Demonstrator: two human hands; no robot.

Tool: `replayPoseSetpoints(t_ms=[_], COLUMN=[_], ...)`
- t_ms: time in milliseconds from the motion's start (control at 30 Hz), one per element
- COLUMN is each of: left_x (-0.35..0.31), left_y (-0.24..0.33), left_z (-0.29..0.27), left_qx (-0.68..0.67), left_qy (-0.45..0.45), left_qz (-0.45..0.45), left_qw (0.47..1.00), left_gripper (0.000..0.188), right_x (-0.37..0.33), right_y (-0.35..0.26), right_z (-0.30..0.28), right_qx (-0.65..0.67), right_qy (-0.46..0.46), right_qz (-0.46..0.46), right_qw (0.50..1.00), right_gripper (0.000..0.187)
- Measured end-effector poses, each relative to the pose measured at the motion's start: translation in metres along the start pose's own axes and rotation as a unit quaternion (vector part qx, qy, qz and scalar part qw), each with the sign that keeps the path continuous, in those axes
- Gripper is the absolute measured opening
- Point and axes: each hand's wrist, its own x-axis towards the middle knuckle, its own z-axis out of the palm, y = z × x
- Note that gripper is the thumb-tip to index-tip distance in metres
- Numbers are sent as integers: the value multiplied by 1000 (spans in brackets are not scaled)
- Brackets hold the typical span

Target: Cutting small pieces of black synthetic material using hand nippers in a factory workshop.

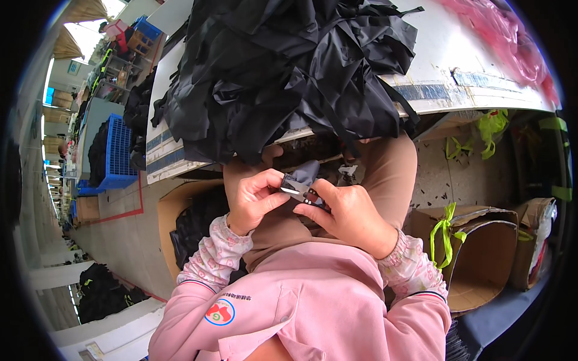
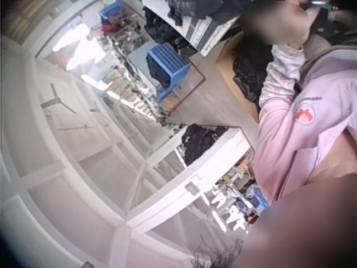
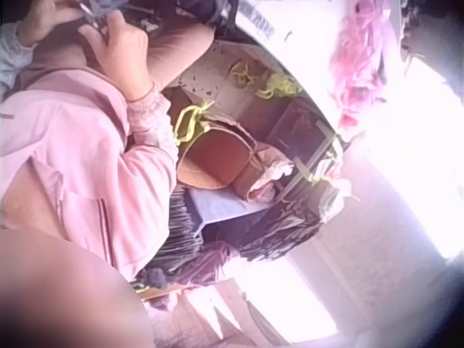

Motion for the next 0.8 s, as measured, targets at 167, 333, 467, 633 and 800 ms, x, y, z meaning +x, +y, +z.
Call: replayPoseSetpoints(t_ms=[167, 333, 467, 633, 800], left_x=[1, 1, 0, 0, -1], left_y=[-1, -2, -2, -5, -4], left_z=[1, 3, 2, 2, 3], left_qx=[-3, -21, -18, -19, -11], left_qy=[-4, -4, -5, 1, 2], left_qz=[9, 19, 20, 12, 14], left_qw=[1000, 1000, 1000, 1000, 1000], left_gripper=[12, 11, 11, 12, 12], right_x=[-3, -2, 0, 3, 4], right_y=[4, 3, 0, -1, -2], right_z=[-1, -2, -3, -3, -4], right_qx=[31, 45, 40, 5, -25], right_qy=[-40, -53, -47, -36, -33], right_qz=[31, 56, 42, 12, -2], right_qw=[998, 996, 997, 999, 999], right_gripper=[33, 34, 33, 33, 33])
